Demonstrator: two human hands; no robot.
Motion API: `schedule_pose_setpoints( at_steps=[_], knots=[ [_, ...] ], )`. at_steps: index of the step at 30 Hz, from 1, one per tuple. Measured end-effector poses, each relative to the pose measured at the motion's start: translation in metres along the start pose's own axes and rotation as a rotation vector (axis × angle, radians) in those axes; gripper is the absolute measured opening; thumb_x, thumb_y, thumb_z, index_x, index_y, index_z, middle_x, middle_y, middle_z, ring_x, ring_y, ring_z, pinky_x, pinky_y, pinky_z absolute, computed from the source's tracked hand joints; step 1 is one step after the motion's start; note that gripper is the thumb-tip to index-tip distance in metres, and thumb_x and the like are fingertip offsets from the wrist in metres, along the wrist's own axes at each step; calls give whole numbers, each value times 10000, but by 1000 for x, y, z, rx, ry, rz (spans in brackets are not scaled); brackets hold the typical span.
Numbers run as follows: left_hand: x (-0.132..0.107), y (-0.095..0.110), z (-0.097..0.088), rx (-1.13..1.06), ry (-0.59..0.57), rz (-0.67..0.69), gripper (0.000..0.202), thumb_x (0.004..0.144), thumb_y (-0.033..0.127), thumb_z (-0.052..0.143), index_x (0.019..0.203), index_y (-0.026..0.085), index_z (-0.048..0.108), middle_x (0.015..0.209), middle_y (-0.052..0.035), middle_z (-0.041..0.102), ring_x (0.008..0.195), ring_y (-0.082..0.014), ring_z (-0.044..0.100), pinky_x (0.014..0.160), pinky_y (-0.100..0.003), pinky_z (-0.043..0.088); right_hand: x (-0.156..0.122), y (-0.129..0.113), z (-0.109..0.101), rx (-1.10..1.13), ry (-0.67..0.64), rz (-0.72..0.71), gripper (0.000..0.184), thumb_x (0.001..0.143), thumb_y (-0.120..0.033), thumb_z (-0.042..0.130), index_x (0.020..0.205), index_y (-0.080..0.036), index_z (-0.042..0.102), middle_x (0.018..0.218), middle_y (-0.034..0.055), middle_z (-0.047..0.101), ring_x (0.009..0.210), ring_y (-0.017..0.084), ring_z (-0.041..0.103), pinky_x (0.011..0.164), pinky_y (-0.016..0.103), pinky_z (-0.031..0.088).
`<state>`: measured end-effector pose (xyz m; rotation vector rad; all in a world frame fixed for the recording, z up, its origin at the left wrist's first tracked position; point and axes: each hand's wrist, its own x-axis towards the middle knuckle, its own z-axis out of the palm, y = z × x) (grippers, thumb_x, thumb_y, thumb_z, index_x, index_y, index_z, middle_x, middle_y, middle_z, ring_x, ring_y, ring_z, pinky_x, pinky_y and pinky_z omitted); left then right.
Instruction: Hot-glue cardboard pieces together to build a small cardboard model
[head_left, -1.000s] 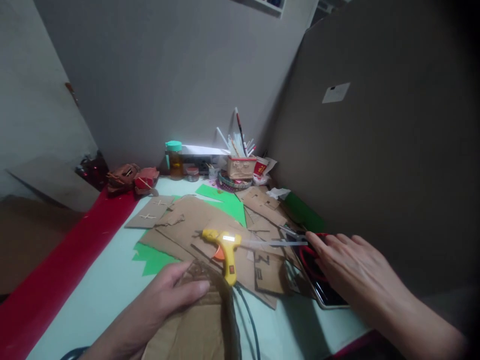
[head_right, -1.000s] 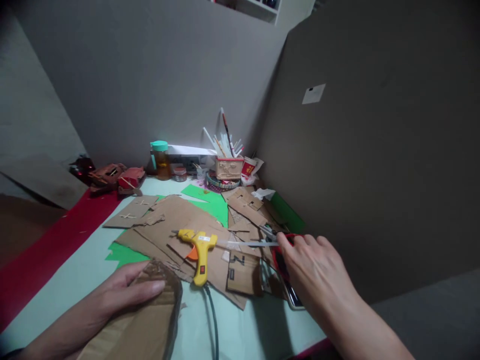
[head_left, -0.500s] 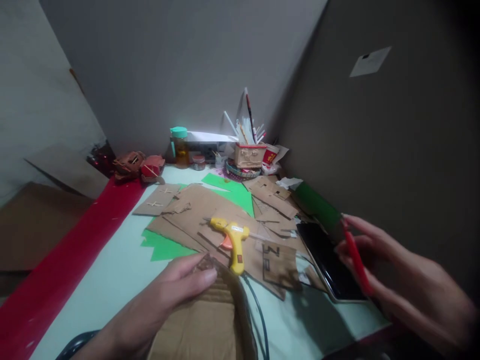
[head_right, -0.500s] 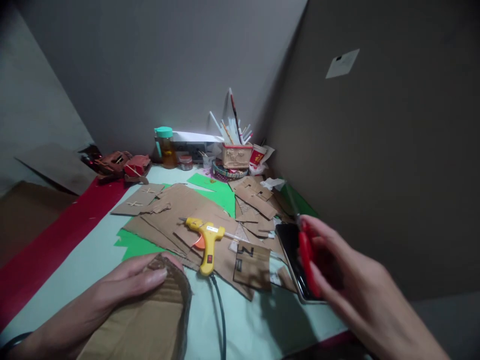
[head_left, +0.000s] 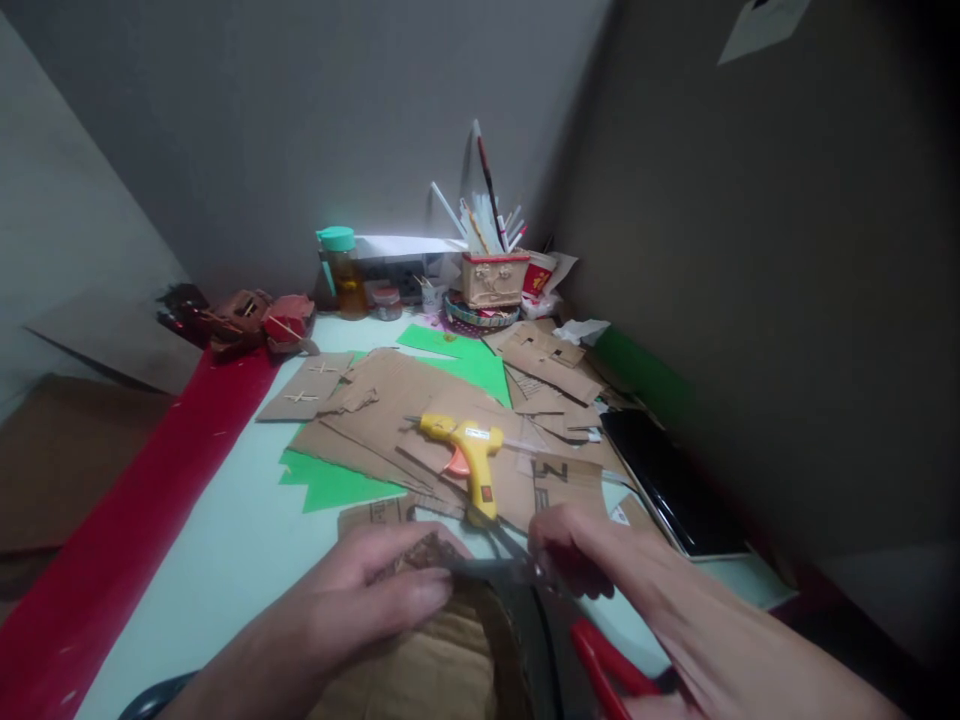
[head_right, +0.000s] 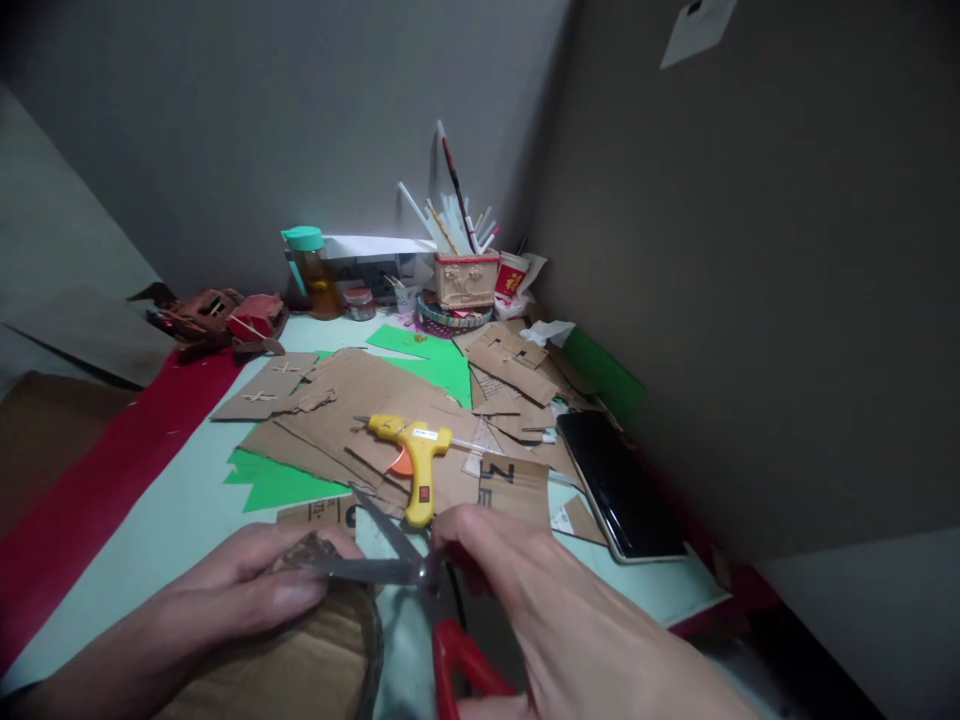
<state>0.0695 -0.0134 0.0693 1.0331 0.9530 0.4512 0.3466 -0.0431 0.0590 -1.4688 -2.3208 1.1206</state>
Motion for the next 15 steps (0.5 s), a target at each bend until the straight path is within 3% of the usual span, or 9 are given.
schedule_pose_setpoints(
  at_steps=[2,7,11,15],
  knots=[
    [1,0,0,15,-57,12,292,813,519,667,876,248,754,871,-11,684,883,-243,590,814,-316,426,1,-5,1,1,-26,-19,744,826,-386,770,1467,-350,395,1433,65,523,1208,280,576,984,356,518],
    [5,-4,-1,90,-89,36,178,838,419,654,867,269,747,910,20,685,927,-215,571,846,-289,414,11,-30,-5,66,-85,-2,426,800,-273,778,1169,-309,569,1229,-3,614,1083,207,602,924,289,508],
    [6,-1,1,113,-95,41,232,862,383,651,1048,334,780,1070,26,715,1084,-253,582,989,-331,409,14,-35,-10,87,-76,-18,335,821,-342,757,1107,-283,594,1147,1,645,1009,210,607,855,286,509],
    [2,3,5,26,-101,5,268,863,396,676,1110,356,773,1117,15,739,1120,-267,600,1024,-369,426,14,-36,-12,16,-47,-61,245,836,-392,751,1010,-260,638,924,-15,670,822,175,612,708,235,481]
  ],
)
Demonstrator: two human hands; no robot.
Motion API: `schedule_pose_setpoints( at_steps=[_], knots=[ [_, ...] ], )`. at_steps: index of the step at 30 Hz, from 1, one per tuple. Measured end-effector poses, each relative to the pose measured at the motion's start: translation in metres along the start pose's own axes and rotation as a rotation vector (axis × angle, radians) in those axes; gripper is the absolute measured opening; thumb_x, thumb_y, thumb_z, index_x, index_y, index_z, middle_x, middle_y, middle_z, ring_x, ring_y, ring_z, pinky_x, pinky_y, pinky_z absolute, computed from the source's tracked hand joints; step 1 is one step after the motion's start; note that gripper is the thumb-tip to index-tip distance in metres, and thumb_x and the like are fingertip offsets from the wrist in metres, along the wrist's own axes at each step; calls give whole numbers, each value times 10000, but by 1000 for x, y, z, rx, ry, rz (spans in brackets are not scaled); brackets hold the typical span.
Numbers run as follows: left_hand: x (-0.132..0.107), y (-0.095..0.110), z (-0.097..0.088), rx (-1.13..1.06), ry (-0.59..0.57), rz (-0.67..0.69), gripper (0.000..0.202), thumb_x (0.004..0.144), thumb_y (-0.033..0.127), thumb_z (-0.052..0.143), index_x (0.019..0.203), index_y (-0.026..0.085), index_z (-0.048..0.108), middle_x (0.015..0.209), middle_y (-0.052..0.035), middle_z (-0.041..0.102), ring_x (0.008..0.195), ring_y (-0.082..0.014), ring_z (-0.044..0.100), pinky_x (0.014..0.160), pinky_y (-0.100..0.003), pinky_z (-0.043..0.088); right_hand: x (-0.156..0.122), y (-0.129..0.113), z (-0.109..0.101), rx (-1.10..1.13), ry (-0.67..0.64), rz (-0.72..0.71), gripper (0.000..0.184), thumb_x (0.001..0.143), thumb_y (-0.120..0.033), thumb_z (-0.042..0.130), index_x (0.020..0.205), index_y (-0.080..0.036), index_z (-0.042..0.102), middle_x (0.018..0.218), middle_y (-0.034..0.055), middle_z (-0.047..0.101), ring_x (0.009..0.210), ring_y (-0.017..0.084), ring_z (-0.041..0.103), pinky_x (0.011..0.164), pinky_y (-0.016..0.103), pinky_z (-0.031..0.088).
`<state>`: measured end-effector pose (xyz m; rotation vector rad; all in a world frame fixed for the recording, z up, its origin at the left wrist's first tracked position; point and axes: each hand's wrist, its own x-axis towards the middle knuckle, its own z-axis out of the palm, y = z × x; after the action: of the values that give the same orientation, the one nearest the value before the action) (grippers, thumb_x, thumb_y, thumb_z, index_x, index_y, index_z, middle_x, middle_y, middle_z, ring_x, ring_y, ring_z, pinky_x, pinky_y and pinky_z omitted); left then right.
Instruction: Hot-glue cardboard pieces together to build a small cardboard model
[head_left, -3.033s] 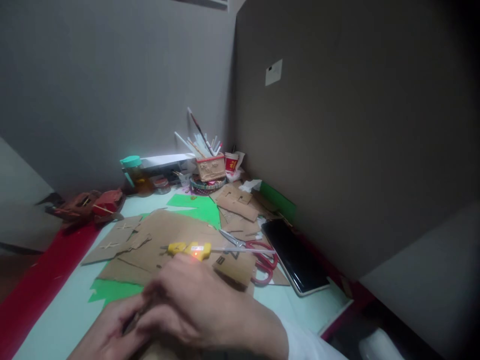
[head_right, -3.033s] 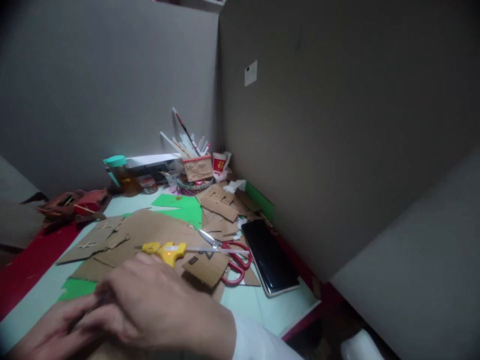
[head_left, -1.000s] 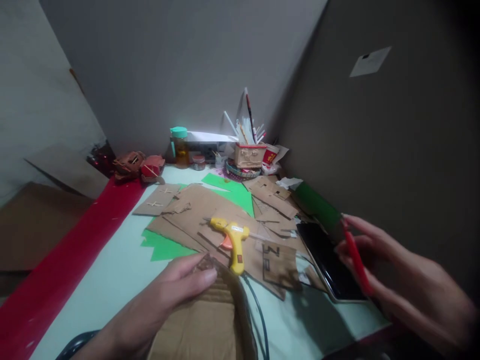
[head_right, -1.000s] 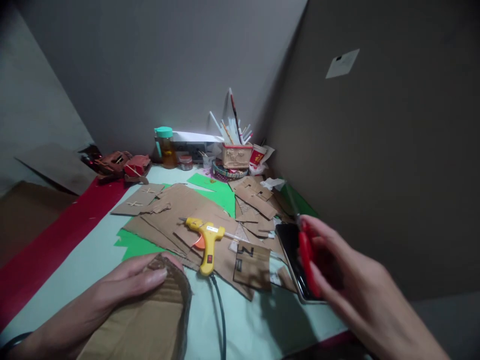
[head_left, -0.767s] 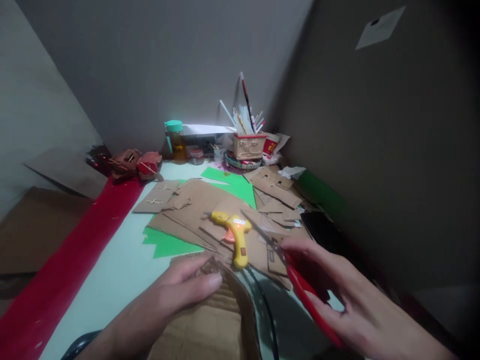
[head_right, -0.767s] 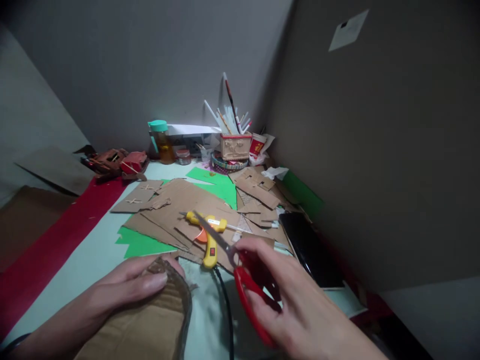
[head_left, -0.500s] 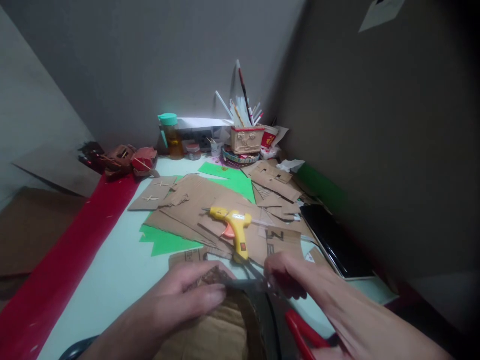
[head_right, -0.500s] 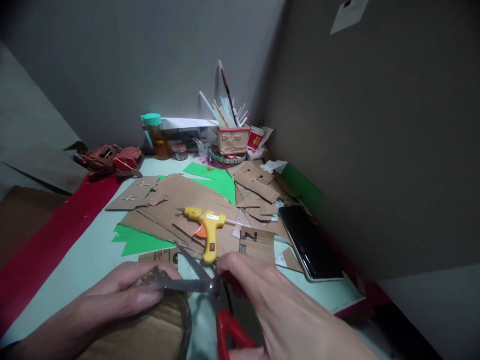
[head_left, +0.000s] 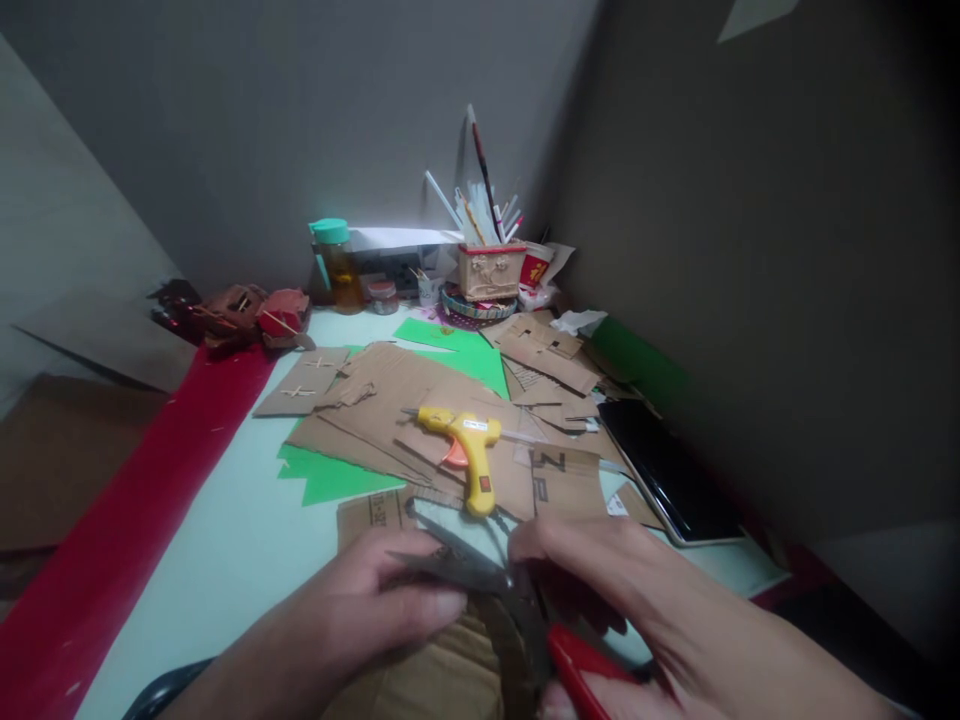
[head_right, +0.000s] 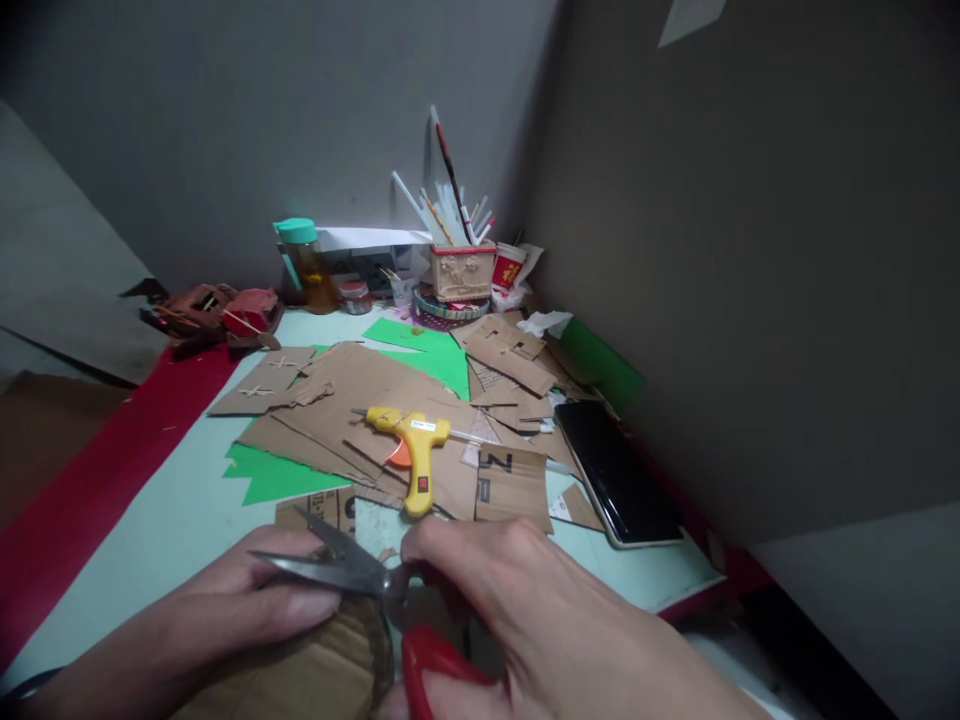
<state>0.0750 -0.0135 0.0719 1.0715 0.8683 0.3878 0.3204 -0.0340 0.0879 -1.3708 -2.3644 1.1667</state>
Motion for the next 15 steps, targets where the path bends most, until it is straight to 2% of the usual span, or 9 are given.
schedule_pose_setpoints(
  at_steps=[4,6,9,12,15],
  knots=[
    [-8,-4,4,-195,177,-165,329,713,453,841,1023,358,791,1047,13,776,1128,-307,637,1041,-422,450,-2,1,-1,-70,33,-50,157,878,-362,693,972,-249,636,896,-7,690,774,165,626,664,226,471],
    [-10,-7,4,-208,226,-240,349,631,486,894,933,337,800,1026,8,784,1174,-336,627,1033,-431,457,-3,2,-1,-98,30,-44,137,881,-342,682,973,-252,636,906,-2,695,796,172,632,670,229,474],
    [-7,-10,1,-137,171,-130,245,685,469,860,873,326,794,914,29,781,1111,-282,643,955,-351,477,-5,4,-1,-111,20,-44,112,866,-303,679,959,-253,640,928,3,698,840,182,637,684,231,481],
    [-1,-9,-3,-82,61,20,71,798,354,772,861,328,795,842,65,752,913,-185,632,931,-274,464,-6,5,-2,-107,6,-71,111,845,-225,661,950,-256,646,941,-7,706,849,174,642,719,231,486],
    [4,-5,-6,20,-45,13,139,846,321,681,901,322,809,823,59,736,916,-187,641,931,-252,454,-7,7,-3,-137,-7,-92,94,827,-195,650,907,-247,652,946,-4,714,831,169,643,730,237,485]
  ],
)
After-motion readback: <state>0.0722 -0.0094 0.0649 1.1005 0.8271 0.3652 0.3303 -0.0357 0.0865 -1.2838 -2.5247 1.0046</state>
